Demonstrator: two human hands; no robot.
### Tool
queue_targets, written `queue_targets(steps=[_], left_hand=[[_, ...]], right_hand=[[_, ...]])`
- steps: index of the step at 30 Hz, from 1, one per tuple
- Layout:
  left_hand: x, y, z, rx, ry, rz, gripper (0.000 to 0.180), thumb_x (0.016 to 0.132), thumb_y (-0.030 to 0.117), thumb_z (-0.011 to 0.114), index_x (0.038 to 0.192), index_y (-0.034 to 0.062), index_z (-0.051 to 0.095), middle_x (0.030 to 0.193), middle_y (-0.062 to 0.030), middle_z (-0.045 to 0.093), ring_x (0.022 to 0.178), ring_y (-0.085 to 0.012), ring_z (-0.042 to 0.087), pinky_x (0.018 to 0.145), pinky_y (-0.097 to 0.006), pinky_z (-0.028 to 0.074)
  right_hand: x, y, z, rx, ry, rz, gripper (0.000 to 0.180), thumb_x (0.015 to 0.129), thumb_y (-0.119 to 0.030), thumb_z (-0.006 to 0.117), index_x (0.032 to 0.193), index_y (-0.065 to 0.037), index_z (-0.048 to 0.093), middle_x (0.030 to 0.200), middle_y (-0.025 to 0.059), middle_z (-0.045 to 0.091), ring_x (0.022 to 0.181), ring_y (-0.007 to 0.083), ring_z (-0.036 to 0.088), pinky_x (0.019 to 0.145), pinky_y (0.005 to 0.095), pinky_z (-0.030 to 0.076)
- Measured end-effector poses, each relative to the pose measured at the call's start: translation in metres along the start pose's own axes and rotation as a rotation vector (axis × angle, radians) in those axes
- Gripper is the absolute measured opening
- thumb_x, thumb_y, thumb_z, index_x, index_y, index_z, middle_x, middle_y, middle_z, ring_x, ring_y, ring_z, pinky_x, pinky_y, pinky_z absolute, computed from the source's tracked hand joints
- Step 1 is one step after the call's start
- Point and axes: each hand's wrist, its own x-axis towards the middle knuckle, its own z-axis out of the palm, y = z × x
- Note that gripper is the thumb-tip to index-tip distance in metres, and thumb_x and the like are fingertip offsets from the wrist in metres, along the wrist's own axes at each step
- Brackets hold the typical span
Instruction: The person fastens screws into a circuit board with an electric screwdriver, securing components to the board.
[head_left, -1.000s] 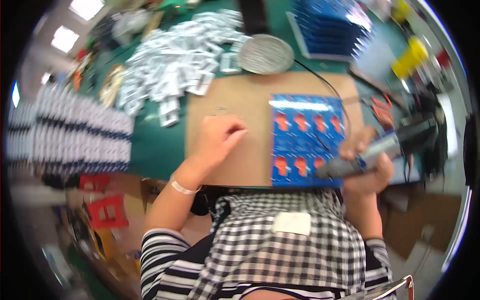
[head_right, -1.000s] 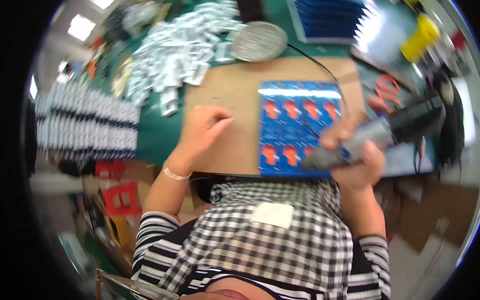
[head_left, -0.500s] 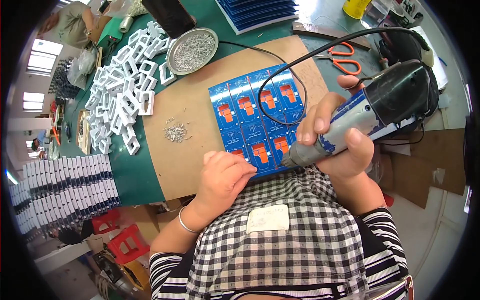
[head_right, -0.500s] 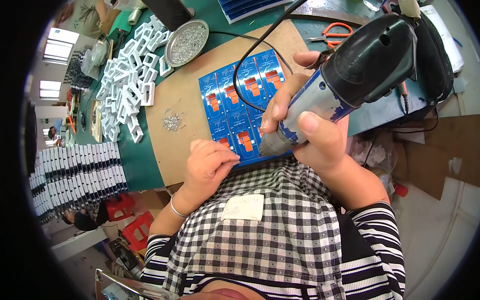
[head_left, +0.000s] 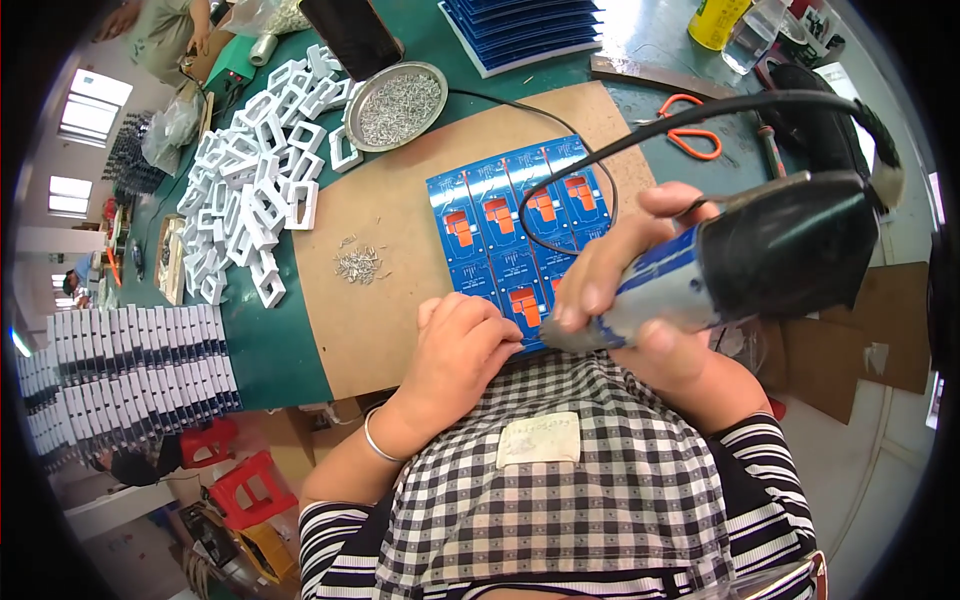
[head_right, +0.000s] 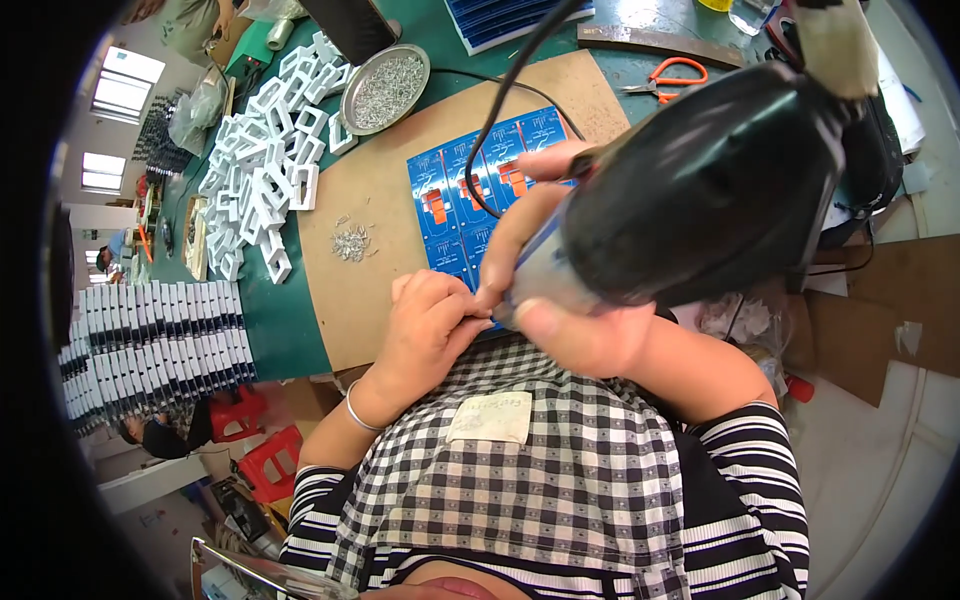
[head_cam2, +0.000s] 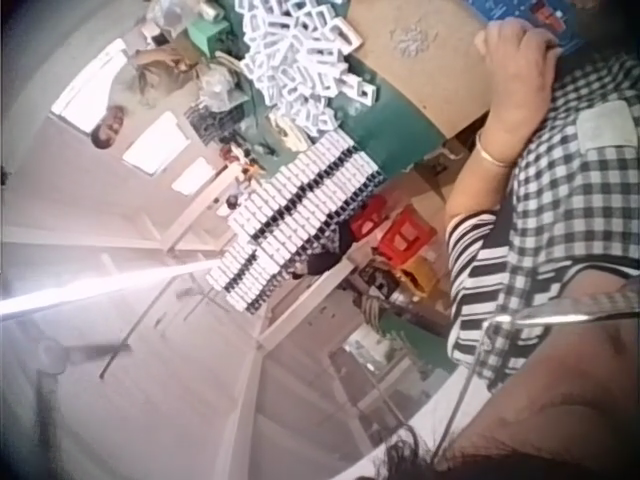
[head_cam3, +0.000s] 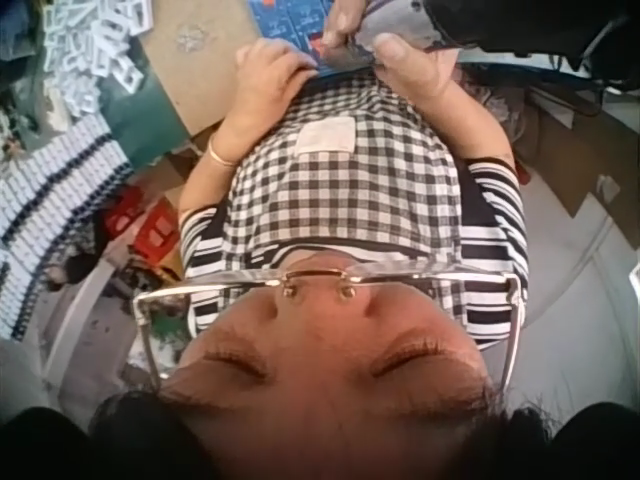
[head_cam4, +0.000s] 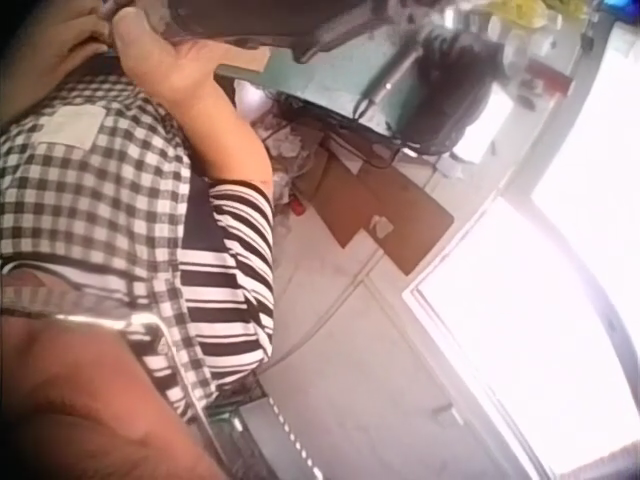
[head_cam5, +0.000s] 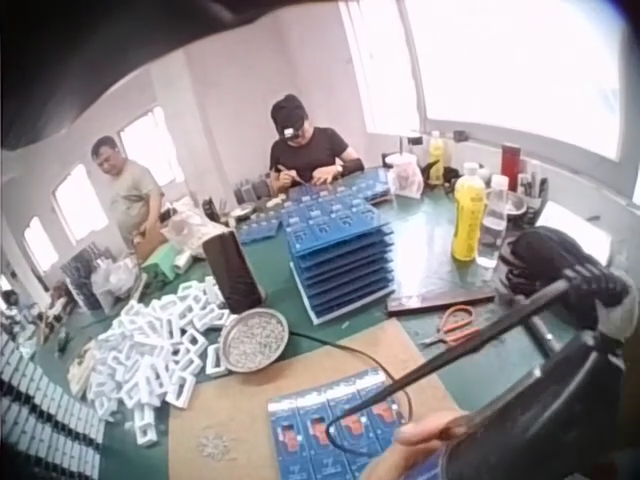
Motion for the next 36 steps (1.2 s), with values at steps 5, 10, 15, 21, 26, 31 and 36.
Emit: queue_targets(steps=[5,10,15,21,26,31,36], left_hand=[[0.0,-0.005,0.007,-0.104,0.069,0.04,0.019,0.069,0.008,0.073,0.085,0.0108,0.062,0.084,-0.0016,0.054,0.084,-0.0221,0.052,0.076,-0.036,0.037],[-0.006,-0.01,0.006,-0.094,0.074,0.034,0.02,0.069,0.008,0.073,0.085,0.0105,0.061,0.084,-0.0023,0.054,0.085,-0.0233,0.052,0.077,-0.037,0.039],[-0.008,-0.012,0.008,-0.104,0.117,0.028,0.018,0.07,0.009,0.072,0.085,0.0109,0.061,0.085,-0.0023,0.053,0.087,-0.0236,0.051,0.078,-0.037,0.038],[-0.011,-0.014,0.011,-0.191,0.126,0.068,0.015,0.073,0.014,0.07,0.085,0.0114,0.061,0.086,-0.003,0.051,0.088,-0.0236,0.049,0.079,-0.038,0.038],[-0.016,-0.02,0.016,-0.19,0.162,0.083,0.018,0.074,0.019,0.071,0.085,0.0107,0.059,0.087,-0.0047,0.051,0.089,-0.0246,0.048,0.082,-0.038,0.037],[-0.014,-0.021,0.009,-0.215,0.148,0.125,0.025,0.072,0.024,0.072,0.085,0.0102,0.057,0.088,-0.0053,0.05,0.09,-0.0247,0.047,0.082,-0.038,0.037],[-0.019,-0.019,0.014,-0.221,0.161,0.128,0.025,0.072,0.025,0.072,0.086,0.0098,0.058,0.089,-0.0046,0.05,0.09,-0.0243,0.048,0.081,-0.038,0.038]], right_hand=[[0.0,-0.01,0.003,-0.127,-0.099,0.03,0.07,0.077,-0.024,0.073,0.131,-0.012,0.03,0.081,0.0094,0.055,0.073,0.0247,0.061,0.069,0.0377,0.053],[0.008,-0.008,0.005,-0.304,-0.203,0.063,0.067,0.077,-0.019,0.072,0.129,-0.011,0.03,0.082,0.0103,0.056,0.074,0.0247,0.062,0.069,0.0374,0.053],[0.007,-0.011,0.012,-0.478,-0.374,0.065,0.064,0.077,-0.013,0.071,0.127,-0.01,0.03,0.082,0.0112,0.057,0.074,0.0248,0.062,0.069,0.037,0.054],[0.004,-0.006,0.031,-0.488,-0.388,0.066,0.058,0.077,-0.012,0.069,0.12,-0.01,0.031,0.08,0.0105,0.056,0.071,0.0239,0.061,0.066,0.0366,0.052],[-0.002,0.003,0.042,-0.425,-0.229,0.108,0.059,0.079,-0.023,0.074,0.117,-0.012,0.03,0.08,0.0092,0.055,0.068,0.0218,0.059,0.066,0.0373,0.052],[0.0,0.0,0.047,-0.253,-0.235,0.151,0.062,0.066,0.012,0.064,0.117,-0.014,0.04,0.087,0.0096,0.062,0.084,0.0206,0.062,0.08,0.0334,0.051],[0.0,0.016,0.045,-0.348,-0.276,0.056,0.058,0.081,-0.024,0.073,0.117,-0.01,0.03,0.078,0.0099,0.054,0.065,0.0212,0.058,0.061,0.0345,0.052]])
